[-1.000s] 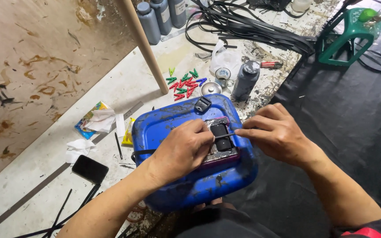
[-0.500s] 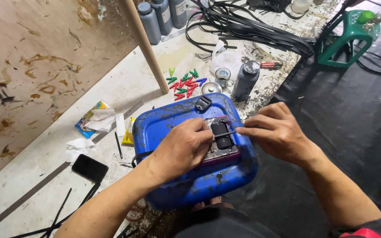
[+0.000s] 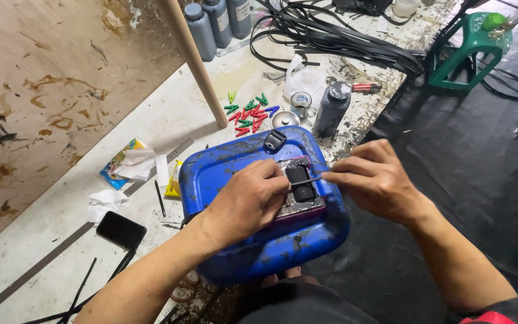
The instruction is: The person repeatedly rubs thin black strips against a small rectangular block on a blue container, then hangs the strips on a wall-mounted line using colorful clothespins. The process is repeated for several strips.
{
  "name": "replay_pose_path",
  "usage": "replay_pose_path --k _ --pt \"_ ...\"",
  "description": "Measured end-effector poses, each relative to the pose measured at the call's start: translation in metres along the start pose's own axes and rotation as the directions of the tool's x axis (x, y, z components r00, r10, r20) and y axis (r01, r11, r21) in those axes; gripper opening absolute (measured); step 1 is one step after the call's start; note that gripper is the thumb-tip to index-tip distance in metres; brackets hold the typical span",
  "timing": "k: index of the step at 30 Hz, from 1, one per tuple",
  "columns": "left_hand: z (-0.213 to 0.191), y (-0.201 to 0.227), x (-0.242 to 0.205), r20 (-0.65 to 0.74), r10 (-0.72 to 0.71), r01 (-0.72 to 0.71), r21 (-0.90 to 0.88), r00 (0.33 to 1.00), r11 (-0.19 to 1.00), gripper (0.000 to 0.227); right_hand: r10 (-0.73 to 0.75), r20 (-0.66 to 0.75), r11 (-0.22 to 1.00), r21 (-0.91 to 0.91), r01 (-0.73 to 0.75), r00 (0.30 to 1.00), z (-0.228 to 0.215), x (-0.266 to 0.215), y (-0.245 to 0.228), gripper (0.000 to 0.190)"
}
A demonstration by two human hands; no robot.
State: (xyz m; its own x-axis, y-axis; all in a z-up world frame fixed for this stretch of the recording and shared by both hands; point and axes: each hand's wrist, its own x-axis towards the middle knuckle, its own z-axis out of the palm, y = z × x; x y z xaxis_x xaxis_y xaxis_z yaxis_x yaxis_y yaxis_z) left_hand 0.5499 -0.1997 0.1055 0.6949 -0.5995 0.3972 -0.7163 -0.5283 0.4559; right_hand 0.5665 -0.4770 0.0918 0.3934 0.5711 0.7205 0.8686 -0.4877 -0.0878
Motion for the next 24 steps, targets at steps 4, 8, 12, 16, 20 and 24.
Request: replay_pose_path --k 4,8,12,16,20,24 --pt "0.001 -0.002 -0.001 -0.012 -0.005 0.005 -0.005 1.000 1.000 0.010 0.074 0.026 0.996 -0.043 -0.073 0.997 -0.014 -0.012 0.009 0.015" --pt "0.000 -0.001 0.000 -0.014 0.006 -0.006 0.009 1.000 1.000 0.011 0.038 -0.018 0.999 -0.035 -0.039 0.999 -0.006 0.013 -0.007 0.014" --pt "0.001 0.000 0.000 -0.020 -0.003 0.003 0.007 1.000 1.000 0.010 -0.005 -0.012 1.000 0.001 0.005 1.000 0.012 0.028 -0.016 0.015" --pt "-0.002 0.004 0.002 -0.014 0.010 -0.010 -0.011 1.000 1.000 0.012 -0.029 0.018 0.999 0.046 0.029 0.999 0.016 0.027 -0.016 0.019" --pt "-0.003 0.002 0.002 -0.008 0.023 -0.023 -0.018 1.000 1.000 0.011 -0.014 0.028 0.999 -0.030 0.015 1.000 0.001 0.017 -0.009 0.017" --pt "-0.001 0.001 0.001 -0.008 0.024 -0.024 -0.026 1.000 0.999 0.011 0.015 0.031 0.999 -0.050 -0.013 0.999 -0.003 0.006 -0.005 0.012"
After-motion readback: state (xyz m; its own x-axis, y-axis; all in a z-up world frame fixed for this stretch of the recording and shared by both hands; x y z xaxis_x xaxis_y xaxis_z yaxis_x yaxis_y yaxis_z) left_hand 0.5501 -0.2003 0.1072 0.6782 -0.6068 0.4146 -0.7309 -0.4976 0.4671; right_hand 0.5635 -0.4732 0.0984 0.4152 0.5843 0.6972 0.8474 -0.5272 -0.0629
